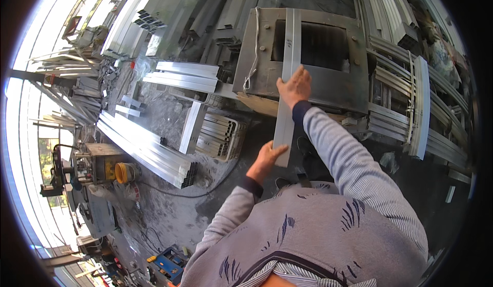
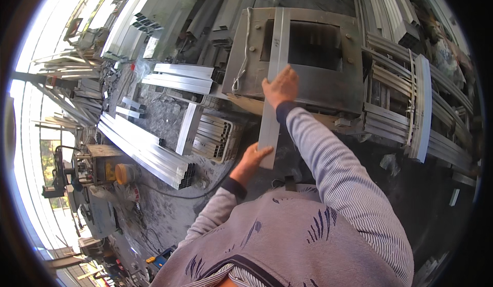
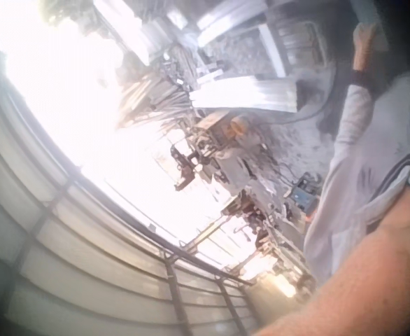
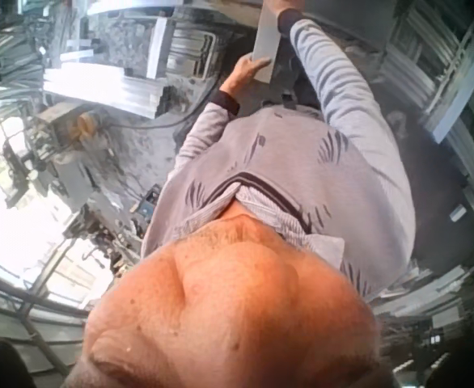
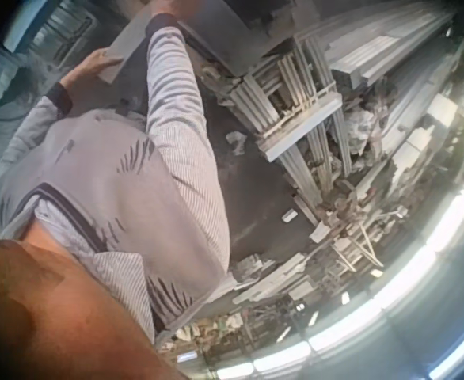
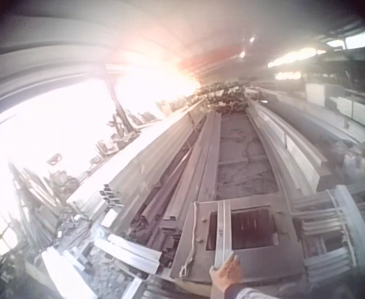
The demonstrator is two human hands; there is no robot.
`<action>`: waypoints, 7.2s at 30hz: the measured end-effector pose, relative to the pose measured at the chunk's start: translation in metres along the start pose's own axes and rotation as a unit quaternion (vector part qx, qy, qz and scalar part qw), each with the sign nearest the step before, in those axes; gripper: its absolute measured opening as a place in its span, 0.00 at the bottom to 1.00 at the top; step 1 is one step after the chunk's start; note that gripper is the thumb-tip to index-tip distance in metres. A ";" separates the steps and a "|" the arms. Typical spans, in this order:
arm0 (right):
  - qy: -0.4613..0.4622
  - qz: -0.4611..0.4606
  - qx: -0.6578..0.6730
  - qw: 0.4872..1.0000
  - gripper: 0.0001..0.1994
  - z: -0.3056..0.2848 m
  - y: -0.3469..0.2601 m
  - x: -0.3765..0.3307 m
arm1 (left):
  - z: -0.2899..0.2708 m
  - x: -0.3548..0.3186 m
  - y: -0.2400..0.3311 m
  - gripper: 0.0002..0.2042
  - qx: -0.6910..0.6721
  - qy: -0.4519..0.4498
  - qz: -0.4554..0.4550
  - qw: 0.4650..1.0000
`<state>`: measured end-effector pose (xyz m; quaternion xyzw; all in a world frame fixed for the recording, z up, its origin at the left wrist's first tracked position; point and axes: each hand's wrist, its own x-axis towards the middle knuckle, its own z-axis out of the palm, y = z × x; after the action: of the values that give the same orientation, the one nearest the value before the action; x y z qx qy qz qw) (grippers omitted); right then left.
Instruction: The person repeatedly picks up long metal profiles, places them into a machine slot, and removes them. The person handles the profiles one at a time, aligning them vertically in the slot before taking them out and setting them aside.
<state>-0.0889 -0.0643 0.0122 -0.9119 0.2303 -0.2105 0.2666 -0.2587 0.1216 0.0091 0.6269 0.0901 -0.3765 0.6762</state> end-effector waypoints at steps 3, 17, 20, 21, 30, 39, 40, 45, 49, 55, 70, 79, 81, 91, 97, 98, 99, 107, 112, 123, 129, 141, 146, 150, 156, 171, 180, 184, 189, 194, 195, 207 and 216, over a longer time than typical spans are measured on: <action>-0.012 0.009 -0.001 1.000 0.39 0.009 -0.009 0.071 | -0.003 0.046 0.058 0.20 0.006 -0.018 -0.015 1.000; -0.023 -0.056 -0.072 0.996 0.41 0.023 -0.020 0.026 | -0.031 0.041 0.008 0.25 0.004 -0.010 -0.018 1.000; -0.028 -0.057 -0.069 0.996 0.42 0.016 -0.017 -0.024 | -0.036 0.004 -0.029 0.26 0.026 0.006 -0.006 1.000; -0.025 -0.059 -0.071 0.995 0.42 0.014 -0.016 -0.037 | -0.037 -0.004 -0.037 0.26 0.038 0.019 -0.015 0.999; -0.079 -0.041 -0.075 0.993 0.46 -0.004 -0.006 -0.131 | -0.047 -0.071 -0.105 0.24 0.050 0.023 -0.021 0.998; -0.097 -0.049 -0.056 0.992 0.45 -0.013 0.001 -0.160 | -0.048 -0.095 -0.138 0.24 0.098 0.048 -0.007 0.994; -0.071 -0.064 -0.051 0.994 0.44 -0.012 0.001 -0.150 | -0.044 -0.089 -0.132 0.23 0.066 0.042 -0.002 0.997; -0.039 -0.050 -0.030 0.998 0.42 0.003 -0.007 -0.054 | -0.027 -0.020 -0.055 0.20 0.109 0.061 0.002 0.992; -0.029 -0.025 -0.035 0.999 0.41 0.017 -0.010 0.048 | -0.012 0.043 0.029 0.17 0.065 0.025 0.008 0.998; -0.036 -0.002 -0.079 0.996 0.37 0.030 -0.009 0.152 | 0.009 0.116 0.105 0.24 0.039 0.022 -0.027 0.999; -0.052 -0.030 -0.096 0.994 0.39 0.023 -0.022 0.044 | -0.012 0.045 0.022 0.25 0.022 0.028 -0.029 0.999; -0.074 -0.036 -0.074 0.994 0.39 0.007 -0.022 -0.024 | -0.023 -0.012 -0.023 0.23 0.050 0.023 -0.019 0.998; -0.073 -0.037 -0.075 0.994 0.39 0.001 -0.022 -0.035 | -0.024 -0.023 -0.033 0.24 0.049 0.017 -0.002 0.999; -0.102 -0.025 -0.089 0.990 0.44 -0.004 -0.027 -0.131 | -0.049 -0.085 -0.096 0.24 0.076 0.039 -0.024 0.996; -0.085 -0.025 -0.053 0.995 0.43 -0.002 -0.026 -0.156 | -0.061 -0.105 -0.118 0.27 0.050 0.039 -0.024 0.998; -0.086 -0.028 -0.049 0.995 0.43 -0.003 -0.025 -0.159 | -0.060 -0.107 -0.121 0.27 0.058 0.047 -0.038 0.997; -0.089 -0.028 -0.048 0.994 0.43 -0.004 -0.022 -0.163 | -0.060 -0.109 -0.124 0.27 0.062 0.054 -0.057 0.995; -0.083 -0.045 -0.036 0.995 0.43 -0.010 -0.011 -0.175 | -0.045 -0.120 -0.130 0.25 0.076 0.058 -0.018 0.995; -0.057 -0.037 -0.034 0.997 0.41 -0.003 -0.019 -0.087 | -0.034 -0.063 -0.062 0.21 0.027 0.043 -0.012 0.999; -0.063 0.007 -0.095 0.994 0.35 0.024 -0.015 0.143 | 0.010 0.098 0.114 0.29 0.084 0.036 -0.051 0.995; -0.060 0.010 -0.139 0.988 0.31 0.036 -0.009 0.221 | 0.018 0.162 0.167 0.31 0.082 0.028 -0.049 0.995; -0.035 -0.034 -0.130 0.990 0.33 0.028 -0.017 0.110 | -0.003 0.089 0.069 0.25 0.075 0.041 -0.004 0.996; -0.087 -0.027 -0.111 0.990 0.38 0.016 -0.021 0.039 | -0.019 0.042 0.009 0.27 0.084 0.064 -0.033 0.994; -0.090 -0.038 -0.093 0.991 0.38 0.006 -0.021 0.003 | -0.023 0.014 -0.021 0.28 0.098 0.063 -0.030 0.993; -0.070 -0.052 -0.114 0.990 0.38 -0.005 -0.017 -0.029 | -0.018 -0.015 -0.040 0.25 0.090 0.061 -0.017 0.994; -0.100 -0.018 -0.076 0.992 0.43 -0.020 -0.017 -0.114 | -0.034 -0.081 -0.100 0.25 0.116 0.086 -0.030 0.989; -0.169 0.010 0.073 0.983 0.43 -0.019 -0.023 -0.153 | -0.043 -0.132 -0.096 0.26 0.209 0.123 -0.043 0.969; -0.109 0.020 0.235 0.965 0.41 -0.010 -0.013 -0.135 | -0.048 -0.140 -0.060 0.31 0.113 0.027 -0.053 0.992; -0.119 0.178 0.573 0.791 0.33 0.010 -0.001 -0.072 | -0.031 -0.105 -0.007 0.35 -0.187 -0.164 -0.052 0.967; -0.174 0.190 0.547 0.796 0.24 0.013 0.022 0.006 | 0.003 -0.030 0.048 0.32 0.087 0.021 0.032 0.995; -0.143 0.196 0.451 0.859 0.23 0.016 0.020 0.029 | 0.004 -0.015 0.063 0.31 0.209 0.063 0.068 0.973; -0.079 -0.152 -0.048 0.984 0.36 0.031 -0.018 0.136 | 0.048 0.101 0.157 0.31 0.522 0.220 0.053 0.822; -0.103 -0.175 -0.030 0.979 0.37 0.010 -0.017 0.007 | 0.027 0.022 0.044 0.31 0.463 0.219 0.081 0.855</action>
<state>-0.0727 -0.0513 0.0164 -0.9626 0.0448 -0.1516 0.2200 -0.2251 0.0854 0.0358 0.9389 0.0003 -0.1712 0.2986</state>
